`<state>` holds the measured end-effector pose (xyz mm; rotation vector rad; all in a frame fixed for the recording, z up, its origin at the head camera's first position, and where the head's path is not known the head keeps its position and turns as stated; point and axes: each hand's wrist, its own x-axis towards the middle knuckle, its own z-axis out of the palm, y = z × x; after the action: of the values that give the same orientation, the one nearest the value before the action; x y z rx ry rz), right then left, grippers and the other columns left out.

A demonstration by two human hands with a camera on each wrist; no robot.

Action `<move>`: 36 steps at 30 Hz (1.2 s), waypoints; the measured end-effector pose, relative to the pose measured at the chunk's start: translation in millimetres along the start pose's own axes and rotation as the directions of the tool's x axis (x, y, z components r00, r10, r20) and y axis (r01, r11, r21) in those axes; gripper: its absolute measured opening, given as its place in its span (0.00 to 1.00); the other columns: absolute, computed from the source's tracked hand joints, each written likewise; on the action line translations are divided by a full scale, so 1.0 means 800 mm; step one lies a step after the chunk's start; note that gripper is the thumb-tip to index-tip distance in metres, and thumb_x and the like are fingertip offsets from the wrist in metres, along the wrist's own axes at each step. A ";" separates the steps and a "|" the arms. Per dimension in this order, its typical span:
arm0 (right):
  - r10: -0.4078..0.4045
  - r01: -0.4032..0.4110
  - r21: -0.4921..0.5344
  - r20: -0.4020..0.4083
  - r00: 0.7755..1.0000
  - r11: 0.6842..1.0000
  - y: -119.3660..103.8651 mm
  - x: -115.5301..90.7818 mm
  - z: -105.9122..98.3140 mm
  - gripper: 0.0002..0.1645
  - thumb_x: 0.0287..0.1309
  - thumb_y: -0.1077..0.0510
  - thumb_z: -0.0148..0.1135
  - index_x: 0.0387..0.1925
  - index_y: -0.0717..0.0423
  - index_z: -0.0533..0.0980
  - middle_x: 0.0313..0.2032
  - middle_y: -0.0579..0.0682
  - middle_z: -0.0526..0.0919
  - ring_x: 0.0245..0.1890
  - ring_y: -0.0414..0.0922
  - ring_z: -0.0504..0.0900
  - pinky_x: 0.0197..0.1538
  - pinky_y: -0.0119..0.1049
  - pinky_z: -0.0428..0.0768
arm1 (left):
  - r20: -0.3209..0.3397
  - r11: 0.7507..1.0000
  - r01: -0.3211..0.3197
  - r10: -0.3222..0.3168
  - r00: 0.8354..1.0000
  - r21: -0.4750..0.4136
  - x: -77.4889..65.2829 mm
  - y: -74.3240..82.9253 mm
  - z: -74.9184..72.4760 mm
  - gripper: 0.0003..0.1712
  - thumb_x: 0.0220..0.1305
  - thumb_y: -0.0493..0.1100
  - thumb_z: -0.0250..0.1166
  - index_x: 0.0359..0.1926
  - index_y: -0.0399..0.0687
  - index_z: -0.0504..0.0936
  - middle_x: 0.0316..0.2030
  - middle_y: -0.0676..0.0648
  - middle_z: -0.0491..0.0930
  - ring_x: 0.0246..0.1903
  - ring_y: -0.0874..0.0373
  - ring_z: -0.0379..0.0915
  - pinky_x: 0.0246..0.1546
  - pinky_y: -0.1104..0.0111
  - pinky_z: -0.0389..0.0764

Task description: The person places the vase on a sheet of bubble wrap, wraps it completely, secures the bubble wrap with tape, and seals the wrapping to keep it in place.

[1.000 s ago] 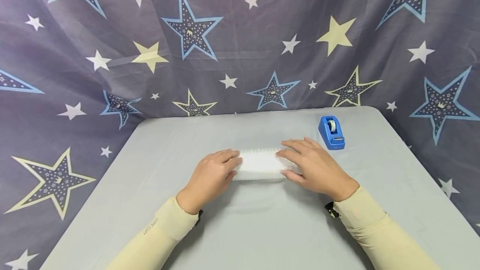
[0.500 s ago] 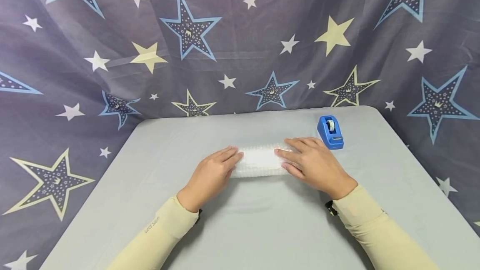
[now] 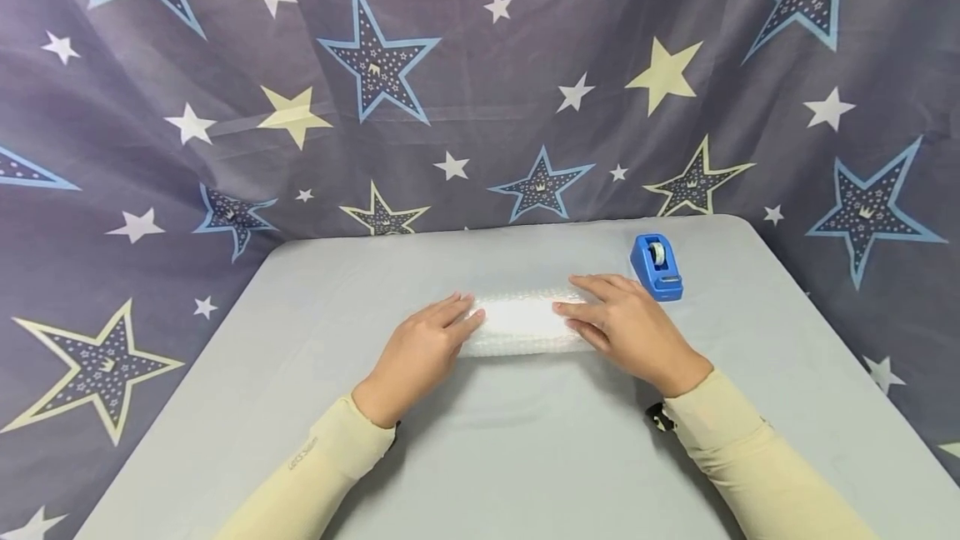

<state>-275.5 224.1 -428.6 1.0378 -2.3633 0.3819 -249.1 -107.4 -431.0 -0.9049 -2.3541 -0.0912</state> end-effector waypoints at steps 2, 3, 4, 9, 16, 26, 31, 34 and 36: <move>0.011 -0.009 0.070 -0.019 1.000 0.998 0.001 0.000 -0.003 0.19 0.56 0.56 0.75 0.51 0.41 0.88 0.63 0.55 0.82 0.62 0.56 0.79 0.64 0.59 0.73 | 0.014 1.000 0.001 -0.001 1.000 0.009 0.000 0.000 -0.002 0.22 0.64 0.31 0.68 0.57 0.52 0.87 0.58 0.43 0.85 0.60 0.46 0.82 0.55 0.50 0.83; 0.022 -0.019 0.110 -0.031 0.999 0.994 0.002 0.001 -0.005 0.17 0.55 0.57 0.75 0.48 0.42 0.89 0.62 0.54 0.83 0.62 0.55 0.79 0.64 0.56 0.74 | 0.022 1.000 0.001 -0.002 1.000 0.010 0.000 0.000 -0.002 0.22 0.64 0.31 0.68 0.58 0.52 0.87 0.59 0.43 0.84 0.60 0.45 0.81 0.55 0.49 0.83; 0.039 -0.032 0.149 -0.044 0.998 0.988 0.004 0.001 -0.006 0.15 0.55 0.59 0.74 0.45 0.43 0.90 0.61 0.53 0.84 0.61 0.53 0.79 0.62 0.51 0.74 | 0.029 1.000 0.001 -0.001 1.000 0.013 0.000 0.000 -0.003 0.22 0.65 0.31 0.67 0.58 0.52 0.87 0.59 0.43 0.84 0.60 0.45 0.81 0.55 0.49 0.83; 0.271 -0.223 0.234 -0.195 0.943 0.946 0.037 0.004 -0.009 0.07 0.54 0.64 0.69 0.33 0.51 0.89 0.51 0.54 0.87 0.54 0.53 0.82 0.54 0.44 0.73 | 0.044 1.000 0.006 -0.007 0.999 0.019 0.001 0.001 -0.003 0.21 0.66 0.31 0.66 0.58 0.51 0.87 0.59 0.41 0.84 0.61 0.44 0.81 0.55 0.48 0.83; 0.835 -0.797 0.256 -0.093 0.543 0.547 0.101 -0.010 -0.007 0.26 0.66 0.49 0.60 0.51 0.68 0.82 0.52 0.69 0.79 0.53 0.63 0.76 0.53 0.56 0.70 | 0.024 0.999 -0.002 0.001 1.000 0.036 0.001 0.003 0.000 0.20 0.65 0.32 0.66 0.56 0.51 0.88 0.58 0.41 0.85 0.59 0.43 0.82 0.53 0.47 0.84; 0.902 -0.889 0.239 0.093 0.421 0.390 0.127 -0.030 0.018 0.32 0.69 0.39 0.57 0.52 0.66 0.78 0.48 0.64 0.82 0.48 0.59 0.78 0.43 0.41 0.70 | 0.026 1.000 0.004 -0.005 1.000 0.028 -0.003 0.006 -0.004 0.20 0.66 0.32 0.67 0.57 0.50 0.87 0.59 0.40 0.84 0.61 0.42 0.81 0.54 0.47 0.83; 0.914 -0.901 0.261 0.123 0.387 0.347 0.128 -0.028 0.021 0.34 0.68 0.36 0.56 0.52 0.64 0.78 0.50 0.63 0.82 0.49 0.58 0.78 0.43 0.41 0.71 | 0.041 1.000 0.009 -0.010 0.999 0.002 -0.003 0.005 -0.005 0.20 0.67 0.32 0.66 0.58 0.49 0.87 0.60 0.39 0.83 0.61 0.41 0.80 0.55 0.45 0.82; 0.926 -0.913 0.264 0.135 0.354 0.310 0.129 -0.030 0.020 0.34 0.68 0.36 0.56 0.50 0.64 0.79 0.49 0.63 0.82 0.47 0.56 0.78 0.40 0.40 0.72 | 0.039 1.000 0.009 -0.009 0.999 0.002 -0.002 0.005 -0.005 0.20 0.67 0.32 0.66 0.58 0.49 0.87 0.59 0.39 0.83 0.61 0.41 0.80 0.55 0.45 0.83; 0.931 -0.922 0.247 0.138 0.338 0.298 0.129 -0.031 0.019 0.34 0.68 0.36 0.55 0.48 0.65 0.80 0.49 0.64 0.82 0.47 0.57 0.78 0.39 0.40 0.72 | 0.036 1.000 0.006 -0.007 0.999 0.006 -0.002 0.006 -0.004 0.20 0.67 0.32 0.66 0.58 0.49 0.87 0.59 0.39 0.84 0.61 0.41 0.80 0.55 0.46 0.83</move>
<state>-343.7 300.9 -460.2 -0.4711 -2.6772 1.1749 -243.4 -105.8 -429.7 -0.9034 -2.3898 -0.0715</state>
